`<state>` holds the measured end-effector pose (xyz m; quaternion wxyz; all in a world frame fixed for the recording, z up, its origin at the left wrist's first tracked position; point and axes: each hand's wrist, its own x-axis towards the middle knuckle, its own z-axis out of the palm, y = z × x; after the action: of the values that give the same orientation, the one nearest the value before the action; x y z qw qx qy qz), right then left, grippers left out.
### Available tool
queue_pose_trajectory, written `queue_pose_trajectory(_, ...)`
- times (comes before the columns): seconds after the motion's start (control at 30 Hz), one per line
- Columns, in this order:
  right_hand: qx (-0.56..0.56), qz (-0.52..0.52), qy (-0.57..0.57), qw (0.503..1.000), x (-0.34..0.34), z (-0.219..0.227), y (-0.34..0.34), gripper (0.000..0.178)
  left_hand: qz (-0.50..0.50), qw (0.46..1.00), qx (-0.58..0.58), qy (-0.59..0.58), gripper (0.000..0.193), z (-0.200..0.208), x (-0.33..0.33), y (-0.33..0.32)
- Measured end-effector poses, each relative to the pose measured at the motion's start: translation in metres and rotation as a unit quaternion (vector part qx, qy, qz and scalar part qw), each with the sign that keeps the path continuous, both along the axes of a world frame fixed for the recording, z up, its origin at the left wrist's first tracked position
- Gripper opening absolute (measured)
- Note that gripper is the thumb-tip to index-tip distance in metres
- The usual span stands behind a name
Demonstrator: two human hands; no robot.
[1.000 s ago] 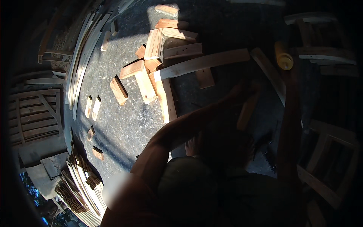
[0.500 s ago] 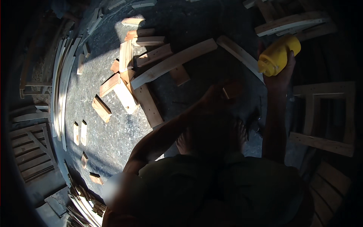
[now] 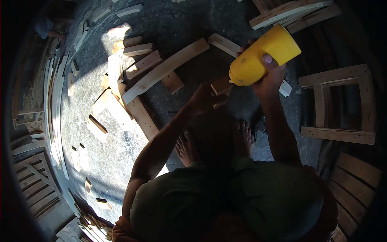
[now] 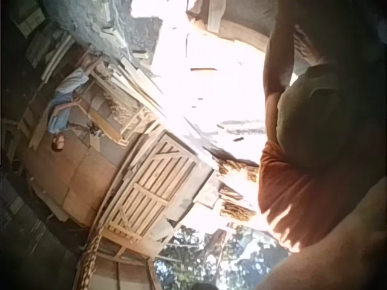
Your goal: The person is applying glue and hammering nails into wooden planks to assemble a furniture piece.
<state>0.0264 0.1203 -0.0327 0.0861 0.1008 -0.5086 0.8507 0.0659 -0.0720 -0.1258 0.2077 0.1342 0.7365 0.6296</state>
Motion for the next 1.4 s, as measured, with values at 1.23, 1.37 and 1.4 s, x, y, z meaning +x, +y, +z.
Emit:
queue_pose_trajectory(1.23, 0.0, -0.037, 0.061, 0.997, -0.024, -0.003, -0.013, 0.054, 0.032, 0.994, -0.064, 0.077, 0.061, -0.006, -0.027, -0.003)
queue_pose_trajectory(1.37, 0.014, -0.044, 0.057, 0.997, -0.024, -0.009, -0.024, 0.051, 0.008, 0.999, -0.053, 0.004, 0.063, -0.004, -0.033, -0.007)
queue_pose_trajectory(1.4, 0.013, -0.044, 0.059, 0.997, -0.024, -0.01, -0.026, 0.051, 0.009, 0.998, -0.056, 0.007, 0.062, -0.004, -0.033, -0.007)
